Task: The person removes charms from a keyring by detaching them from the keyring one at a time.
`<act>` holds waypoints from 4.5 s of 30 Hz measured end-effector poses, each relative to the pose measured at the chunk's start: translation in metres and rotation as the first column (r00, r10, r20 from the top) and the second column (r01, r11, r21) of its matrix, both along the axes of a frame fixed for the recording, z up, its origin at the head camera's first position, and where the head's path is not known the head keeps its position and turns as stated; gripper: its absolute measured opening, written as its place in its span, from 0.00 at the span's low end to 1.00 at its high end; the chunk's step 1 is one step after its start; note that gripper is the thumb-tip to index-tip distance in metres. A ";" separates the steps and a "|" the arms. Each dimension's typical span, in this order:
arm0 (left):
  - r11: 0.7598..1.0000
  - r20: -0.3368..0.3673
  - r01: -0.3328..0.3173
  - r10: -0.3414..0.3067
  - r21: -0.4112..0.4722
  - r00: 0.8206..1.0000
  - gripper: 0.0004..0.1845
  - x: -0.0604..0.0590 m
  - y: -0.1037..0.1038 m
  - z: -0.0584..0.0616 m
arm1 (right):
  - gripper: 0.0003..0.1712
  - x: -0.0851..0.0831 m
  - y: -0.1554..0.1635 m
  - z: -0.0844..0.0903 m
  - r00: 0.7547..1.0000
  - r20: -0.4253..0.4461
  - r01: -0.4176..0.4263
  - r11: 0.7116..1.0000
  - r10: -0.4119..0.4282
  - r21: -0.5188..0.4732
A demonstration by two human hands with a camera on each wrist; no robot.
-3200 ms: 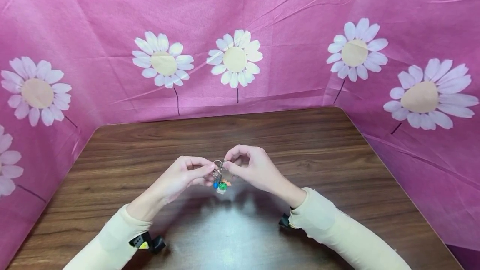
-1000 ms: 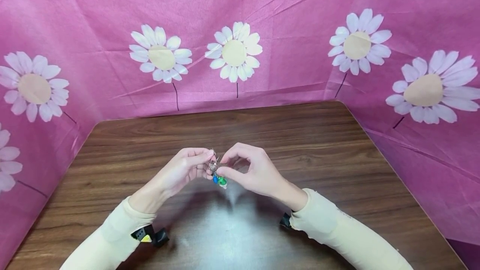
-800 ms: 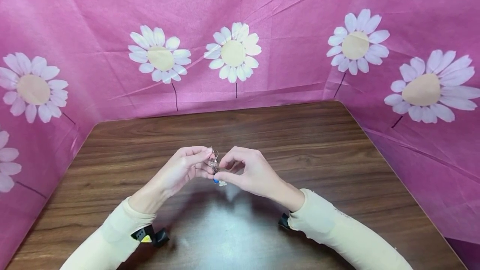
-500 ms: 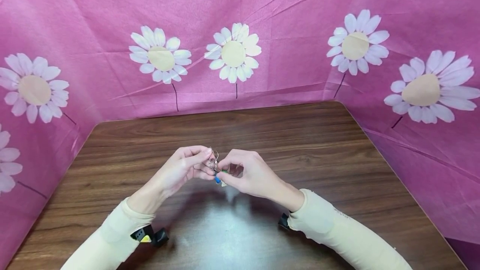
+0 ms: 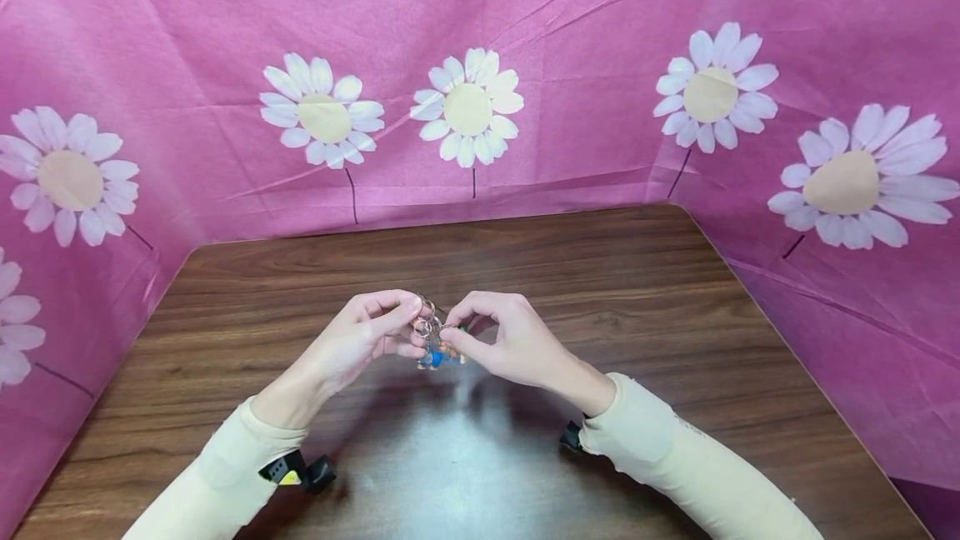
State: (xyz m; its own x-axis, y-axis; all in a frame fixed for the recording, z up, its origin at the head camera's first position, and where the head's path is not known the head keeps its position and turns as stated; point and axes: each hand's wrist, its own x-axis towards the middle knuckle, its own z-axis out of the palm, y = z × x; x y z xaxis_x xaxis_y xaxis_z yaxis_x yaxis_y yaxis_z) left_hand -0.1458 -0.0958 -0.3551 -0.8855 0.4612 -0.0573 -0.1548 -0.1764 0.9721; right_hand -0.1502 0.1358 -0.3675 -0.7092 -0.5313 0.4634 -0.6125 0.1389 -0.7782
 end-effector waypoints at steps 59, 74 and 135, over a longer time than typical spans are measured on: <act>0.997 -0.080 -0.044 0.039 -0.062 0.996 0.13 0.001 0.004 0.003 | 0.06 -0.002 -0.005 -0.003 0.989 -0.138 0.055 0.998 -0.053 0.017; 0.998 -0.019 -0.010 0.009 -0.065 1.000 0.10 -0.001 0.003 0.002 | 0.08 -0.008 0.001 -0.006 0.991 -0.113 0.071 0.997 -0.069 0.018; 0.986 -0.150 -0.133 0.117 -0.100 0.982 0.12 0.001 0.006 -0.004 | 0.09 -0.007 -0.002 -0.016 0.992 -0.122 0.039 0.999 -0.036 0.028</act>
